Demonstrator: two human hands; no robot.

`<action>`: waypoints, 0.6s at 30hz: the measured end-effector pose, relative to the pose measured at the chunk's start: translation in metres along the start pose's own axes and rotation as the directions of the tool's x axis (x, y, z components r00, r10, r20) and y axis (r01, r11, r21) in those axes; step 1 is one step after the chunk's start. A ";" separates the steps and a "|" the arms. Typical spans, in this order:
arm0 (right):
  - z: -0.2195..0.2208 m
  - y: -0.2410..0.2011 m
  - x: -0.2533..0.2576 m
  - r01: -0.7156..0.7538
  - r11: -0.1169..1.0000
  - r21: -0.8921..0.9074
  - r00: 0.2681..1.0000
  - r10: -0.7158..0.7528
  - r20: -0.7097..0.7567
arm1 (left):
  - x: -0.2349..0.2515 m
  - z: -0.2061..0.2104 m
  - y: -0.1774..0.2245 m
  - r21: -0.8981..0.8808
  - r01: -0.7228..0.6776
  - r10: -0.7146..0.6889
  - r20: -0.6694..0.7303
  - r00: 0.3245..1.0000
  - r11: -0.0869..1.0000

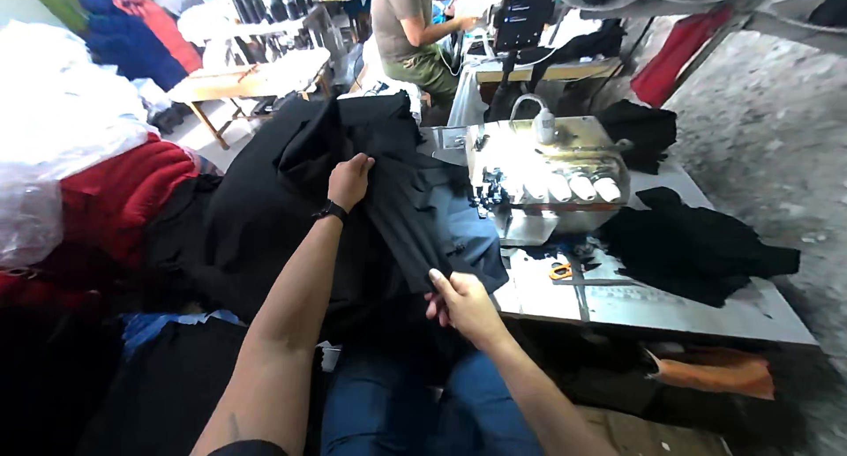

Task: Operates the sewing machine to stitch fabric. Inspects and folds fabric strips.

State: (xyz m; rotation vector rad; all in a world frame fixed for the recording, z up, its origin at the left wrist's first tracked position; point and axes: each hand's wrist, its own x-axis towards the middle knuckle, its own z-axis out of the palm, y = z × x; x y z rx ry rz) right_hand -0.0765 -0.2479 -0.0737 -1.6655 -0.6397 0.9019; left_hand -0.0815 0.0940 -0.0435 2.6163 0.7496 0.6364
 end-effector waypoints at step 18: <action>-0.068 0.005 -0.100 0.522 0.746 -0.414 0.837 -0.541 0.082 | -0.176 -0.038 0.164 -0.589 -0.636 0.823 0.091 0.561 0.498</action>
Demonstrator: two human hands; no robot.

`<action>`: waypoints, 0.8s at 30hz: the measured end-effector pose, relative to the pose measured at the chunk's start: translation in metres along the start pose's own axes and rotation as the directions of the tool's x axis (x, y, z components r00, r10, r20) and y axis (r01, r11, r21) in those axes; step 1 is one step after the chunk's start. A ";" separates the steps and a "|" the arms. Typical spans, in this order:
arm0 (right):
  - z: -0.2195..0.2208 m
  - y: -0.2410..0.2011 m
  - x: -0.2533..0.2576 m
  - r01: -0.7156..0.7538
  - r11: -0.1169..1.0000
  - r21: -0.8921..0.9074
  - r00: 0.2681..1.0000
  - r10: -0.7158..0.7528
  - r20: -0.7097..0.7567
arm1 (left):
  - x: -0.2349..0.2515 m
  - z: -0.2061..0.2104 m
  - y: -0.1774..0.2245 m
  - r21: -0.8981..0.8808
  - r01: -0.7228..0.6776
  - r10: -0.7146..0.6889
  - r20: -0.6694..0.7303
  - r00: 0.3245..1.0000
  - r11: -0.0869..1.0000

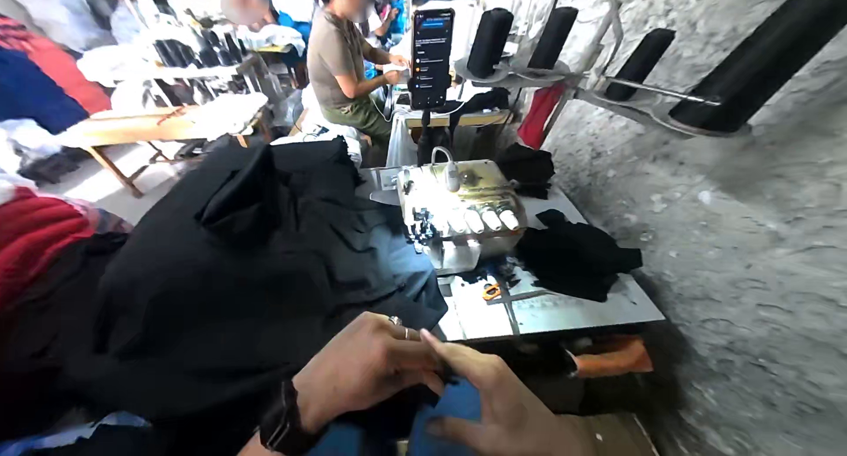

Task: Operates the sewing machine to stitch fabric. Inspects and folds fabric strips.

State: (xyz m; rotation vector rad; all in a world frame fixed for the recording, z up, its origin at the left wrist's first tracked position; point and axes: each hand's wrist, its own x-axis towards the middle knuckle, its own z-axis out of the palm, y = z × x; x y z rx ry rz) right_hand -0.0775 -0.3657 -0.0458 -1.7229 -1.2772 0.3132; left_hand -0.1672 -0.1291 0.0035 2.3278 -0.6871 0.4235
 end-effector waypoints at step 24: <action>-0.007 -0.007 0.043 0.271 0.951 -0.146 0.929 -0.298 -0.217 | -0.080 -0.006 0.048 -0.613 0.311 -0.488 -0.140 0.862 0.726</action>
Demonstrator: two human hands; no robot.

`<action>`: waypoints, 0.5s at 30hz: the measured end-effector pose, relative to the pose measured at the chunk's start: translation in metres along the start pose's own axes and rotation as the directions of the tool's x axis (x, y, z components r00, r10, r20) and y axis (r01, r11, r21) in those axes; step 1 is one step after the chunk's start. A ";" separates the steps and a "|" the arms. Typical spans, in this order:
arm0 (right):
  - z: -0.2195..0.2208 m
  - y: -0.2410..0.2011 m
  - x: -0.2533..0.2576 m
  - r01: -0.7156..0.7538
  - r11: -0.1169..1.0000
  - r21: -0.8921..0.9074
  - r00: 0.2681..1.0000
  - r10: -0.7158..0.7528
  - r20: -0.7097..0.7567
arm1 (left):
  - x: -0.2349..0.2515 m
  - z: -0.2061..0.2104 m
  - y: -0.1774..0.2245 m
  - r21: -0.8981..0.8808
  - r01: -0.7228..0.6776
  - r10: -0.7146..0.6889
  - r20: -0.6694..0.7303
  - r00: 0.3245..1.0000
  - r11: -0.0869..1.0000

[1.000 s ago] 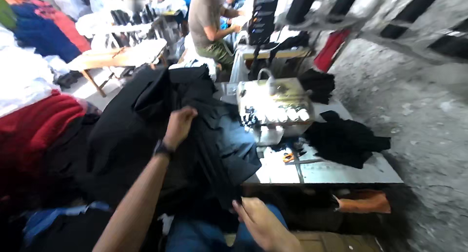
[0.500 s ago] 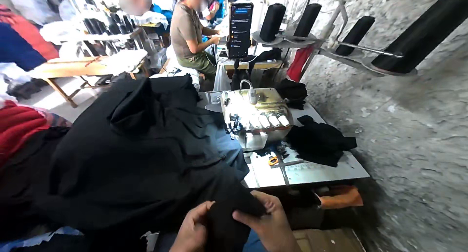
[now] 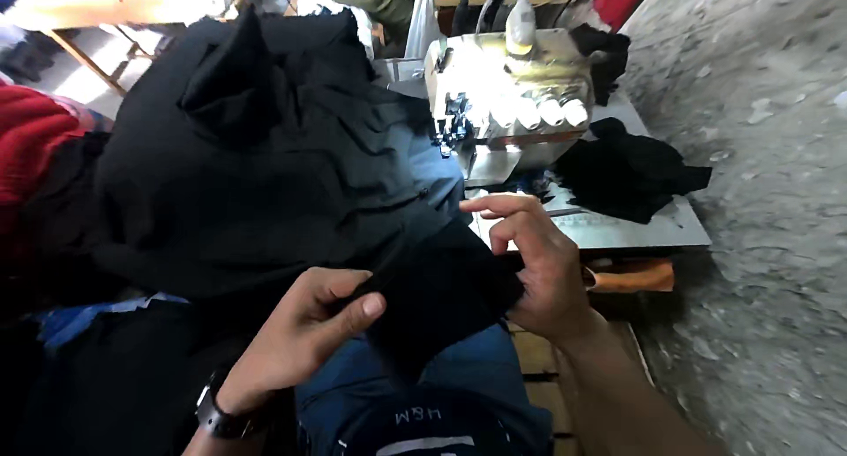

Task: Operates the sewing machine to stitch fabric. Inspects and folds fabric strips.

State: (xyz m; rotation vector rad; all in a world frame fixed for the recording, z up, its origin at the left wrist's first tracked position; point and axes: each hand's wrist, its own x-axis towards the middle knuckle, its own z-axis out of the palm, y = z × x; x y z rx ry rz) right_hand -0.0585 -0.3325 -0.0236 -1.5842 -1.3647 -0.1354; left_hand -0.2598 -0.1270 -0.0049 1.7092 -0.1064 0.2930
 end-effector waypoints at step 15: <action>-0.012 -0.018 -0.006 -0.213 0.951 0.223 0.949 0.147 0.280 | 0.011 0.002 0.040 0.550 -0.063 0.051 0.037 0.998 0.833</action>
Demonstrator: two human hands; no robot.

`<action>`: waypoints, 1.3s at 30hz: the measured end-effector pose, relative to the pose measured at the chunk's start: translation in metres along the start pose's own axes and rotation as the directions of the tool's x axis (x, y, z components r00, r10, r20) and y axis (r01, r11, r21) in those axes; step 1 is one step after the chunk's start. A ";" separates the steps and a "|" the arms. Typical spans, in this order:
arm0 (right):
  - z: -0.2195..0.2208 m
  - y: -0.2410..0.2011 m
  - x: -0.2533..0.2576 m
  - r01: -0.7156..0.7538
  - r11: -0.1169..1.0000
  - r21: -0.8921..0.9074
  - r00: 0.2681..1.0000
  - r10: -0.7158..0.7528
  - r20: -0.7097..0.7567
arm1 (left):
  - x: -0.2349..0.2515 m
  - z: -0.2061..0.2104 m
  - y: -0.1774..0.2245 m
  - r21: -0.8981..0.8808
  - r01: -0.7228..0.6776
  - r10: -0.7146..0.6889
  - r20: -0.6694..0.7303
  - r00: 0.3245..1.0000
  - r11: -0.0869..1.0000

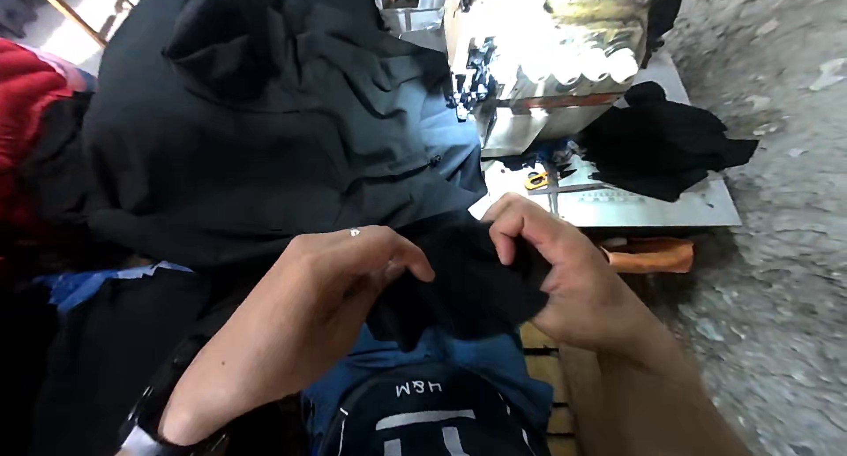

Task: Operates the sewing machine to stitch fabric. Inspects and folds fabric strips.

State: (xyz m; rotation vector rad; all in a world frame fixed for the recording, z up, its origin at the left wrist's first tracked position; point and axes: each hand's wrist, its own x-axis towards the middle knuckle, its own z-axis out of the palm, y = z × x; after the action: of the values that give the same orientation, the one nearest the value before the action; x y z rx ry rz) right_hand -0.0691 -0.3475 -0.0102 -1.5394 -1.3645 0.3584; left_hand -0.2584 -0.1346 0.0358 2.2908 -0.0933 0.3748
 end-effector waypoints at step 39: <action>-0.013 -0.005 -0.007 -0.341 0.927 0.156 0.906 0.368 -0.207 | 0.021 0.022 -0.013 0.098 0.120 -0.081 -0.333 0.939 0.988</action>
State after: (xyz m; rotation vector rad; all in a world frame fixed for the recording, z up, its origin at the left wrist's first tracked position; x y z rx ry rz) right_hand -0.0644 -0.3609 -0.0027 -1.6740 -0.8634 0.4568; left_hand -0.2307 -0.1409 0.0191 2.3024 0.2197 0.7193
